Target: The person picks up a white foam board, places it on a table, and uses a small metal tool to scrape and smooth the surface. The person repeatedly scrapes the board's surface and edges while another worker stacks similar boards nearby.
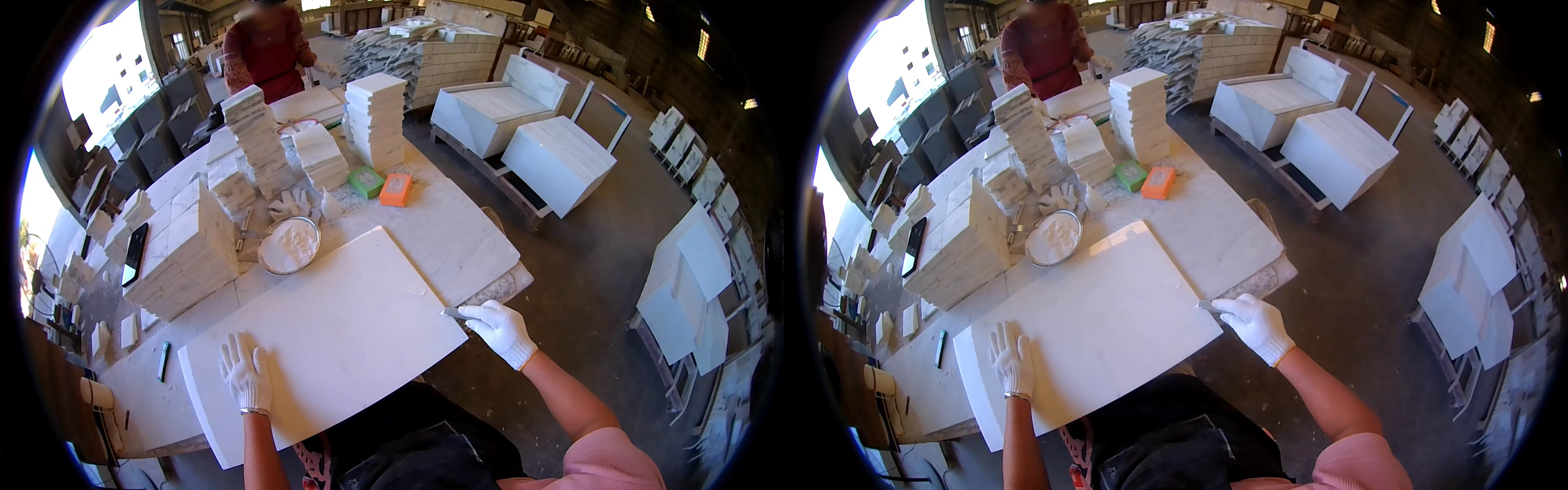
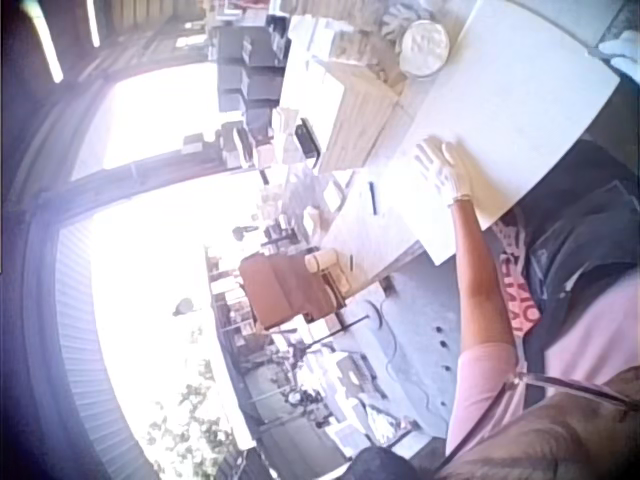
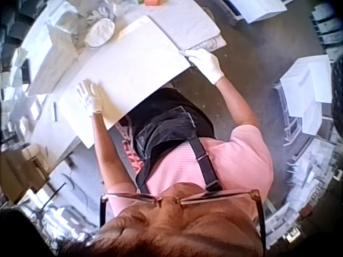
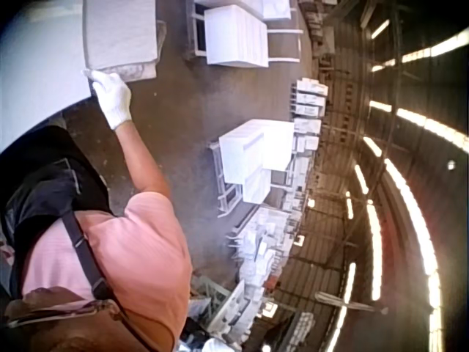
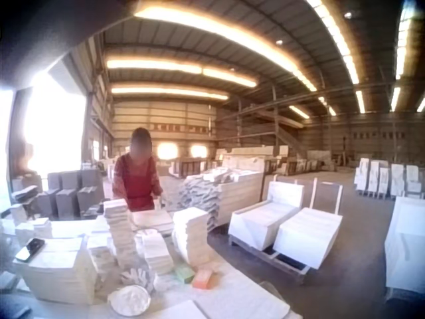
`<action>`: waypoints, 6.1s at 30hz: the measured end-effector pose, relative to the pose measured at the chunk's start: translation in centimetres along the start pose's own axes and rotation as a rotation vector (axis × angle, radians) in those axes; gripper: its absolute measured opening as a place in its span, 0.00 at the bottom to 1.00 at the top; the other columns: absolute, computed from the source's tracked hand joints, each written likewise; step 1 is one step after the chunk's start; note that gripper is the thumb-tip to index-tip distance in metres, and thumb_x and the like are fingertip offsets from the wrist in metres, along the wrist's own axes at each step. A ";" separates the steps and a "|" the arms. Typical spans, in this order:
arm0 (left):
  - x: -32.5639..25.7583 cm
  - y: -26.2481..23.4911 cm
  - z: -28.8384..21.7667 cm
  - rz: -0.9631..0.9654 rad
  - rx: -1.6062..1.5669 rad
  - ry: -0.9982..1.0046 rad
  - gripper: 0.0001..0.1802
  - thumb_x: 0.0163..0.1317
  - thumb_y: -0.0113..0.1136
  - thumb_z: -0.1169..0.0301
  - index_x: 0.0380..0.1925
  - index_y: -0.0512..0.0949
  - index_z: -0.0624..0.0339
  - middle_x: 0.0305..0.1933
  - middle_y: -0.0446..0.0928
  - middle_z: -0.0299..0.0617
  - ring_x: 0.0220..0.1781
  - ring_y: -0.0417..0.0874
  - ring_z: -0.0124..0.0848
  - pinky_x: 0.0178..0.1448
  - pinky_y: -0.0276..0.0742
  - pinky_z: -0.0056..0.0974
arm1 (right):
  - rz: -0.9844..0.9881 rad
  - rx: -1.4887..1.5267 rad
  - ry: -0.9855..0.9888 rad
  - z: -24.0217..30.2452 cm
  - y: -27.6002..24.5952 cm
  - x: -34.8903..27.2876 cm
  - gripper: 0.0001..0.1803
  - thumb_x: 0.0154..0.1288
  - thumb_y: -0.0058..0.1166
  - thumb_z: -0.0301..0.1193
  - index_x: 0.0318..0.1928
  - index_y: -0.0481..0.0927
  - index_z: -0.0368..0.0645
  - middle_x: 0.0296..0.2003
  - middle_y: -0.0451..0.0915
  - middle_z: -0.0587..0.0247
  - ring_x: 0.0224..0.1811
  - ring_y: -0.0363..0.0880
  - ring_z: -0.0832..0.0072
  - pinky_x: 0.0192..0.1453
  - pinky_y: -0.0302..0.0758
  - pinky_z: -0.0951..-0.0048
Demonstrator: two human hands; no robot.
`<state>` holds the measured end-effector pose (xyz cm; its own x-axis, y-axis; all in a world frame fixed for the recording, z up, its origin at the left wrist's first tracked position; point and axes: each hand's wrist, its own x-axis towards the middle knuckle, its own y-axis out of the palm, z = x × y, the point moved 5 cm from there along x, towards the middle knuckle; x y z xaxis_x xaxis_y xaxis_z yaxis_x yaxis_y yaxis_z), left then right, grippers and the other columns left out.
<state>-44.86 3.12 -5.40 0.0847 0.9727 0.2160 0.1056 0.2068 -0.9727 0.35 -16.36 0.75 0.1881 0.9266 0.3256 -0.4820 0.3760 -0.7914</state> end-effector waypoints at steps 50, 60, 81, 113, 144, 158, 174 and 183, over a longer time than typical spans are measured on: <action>-0.1 -0.5 -0.2 0.007 -0.046 -0.013 0.32 0.72 0.47 0.52 0.71 0.64 0.53 0.77 0.58 0.47 0.78 0.56 0.51 0.79 0.48 0.54 | 0.155 -0.117 0.052 -0.4 -0.8 -0.9 0.14 0.62 0.62 0.35 0.49 0.87 0.51 0.31 0.81 0.63 0.32 0.81 0.66 0.38 0.78 0.67; -1.8 -0.2 -1.5 -0.248 -0.467 0.157 0.25 0.71 0.53 0.60 0.63 0.73 0.59 0.68 0.71 0.52 0.70 0.70 0.54 0.72 0.65 0.50 | 0.027 0.216 0.059 1.5 -2.0 0.1 0.17 0.64 0.62 0.28 0.53 0.84 0.43 0.40 0.85 0.59 0.36 0.83 0.73 0.42 0.79 0.73; -0.6 -1.1 -10.8 0.586 -1.666 -0.397 0.36 0.75 0.40 0.44 0.56 0.77 0.69 0.48 0.83 0.51 0.45 0.86 0.37 0.46 0.80 0.39 | 0.005 0.515 0.087 2.7 10.3 21.0 0.23 0.61 0.65 0.38 0.54 0.80 0.43 0.43 0.84 0.56 0.40 0.81 0.70 0.47 0.79 0.68; -0.5 -0.6 -10.3 0.519 -1.561 -0.349 0.40 0.71 0.42 0.38 0.59 0.75 0.67 0.45 0.84 0.50 0.37 0.86 0.35 0.35 0.78 0.34 | 0.278 0.514 0.251 -4.8 -0.3 4.6 0.24 0.61 0.67 0.26 0.57 0.79 0.36 0.49 0.84 0.62 0.51 0.80 0.79 0.59 0.77 0.73; -1.1 -0.6 -10.2 0.414 -1.529 -0.347 0.37 0.72 0.43 0.41 0.57 0.76 0.67 0.44 0.84 0.53 0.34 0.86 0.34 0.36 0.80 0.33 | 0.243 0.124 -0.022 -3.6 -0.8 1.6 0.16 0.56 0.66 0.45 0.43 0.89 0.55 0.40 0.86 0.64 0.40 0.83 0.65 0.48 0.79 0.65; -1.2 -0.6 -10.2 0.431 -1.550 -0.355 0.38 0.71 0.44 0.39 0.58 0.75 0.67 0.44 0.83 0.52 0.35 0.85 0.34 0.35 0.79 0.32 | 0.242 0.083 0.010 -2.3 -1.6 1.9 0.15 0.56 0.65 0.44 0.44 0.89 0.57 0.38 0.86 0.65 0.38 0.82 0.65 0.46 0.78 0.65; -1.2 -0.7 -10.3 0.410 -1.557 -0.382 0.36 0.72 0.43 0.42 0.56 0.77 0.67 0.41 0.85 0.50 0.32 0.86 0.33 0.36 0.80 0.32 | 0.279 0.088 -0.015 -2.3 -1.2 2.5 0.16 0.58 0.65 0.42 0.45 0.89 0.55 0.39 0.87 0.65 0.38 0.82 0.66 0.47 0.77 0.66; -1.2 -0.5 -10.1 0.395 -1.560 -0.365 0.36 0.73 0.44 0.43 0.55 0.78 0.68 0.41 0.85 0.51 0.31 0.86 0.33 0.34 0.80 0.32 | 0.326 0.116 0.017 -2.0 -0.8 2.8 0.16 0.58 0.65 0.42 0.45 0.89 0.54 0.38 0.87 0.66 0.38 0.82 0.67 0.47 0.77 0.67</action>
<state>-35.05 0.79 -4.30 0.1481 0.9546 -0.2583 0.9864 -0.1237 0.1084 3.01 -14.01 1.29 0.0219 0.9982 0.0560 -0.6133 0.0576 -0.7878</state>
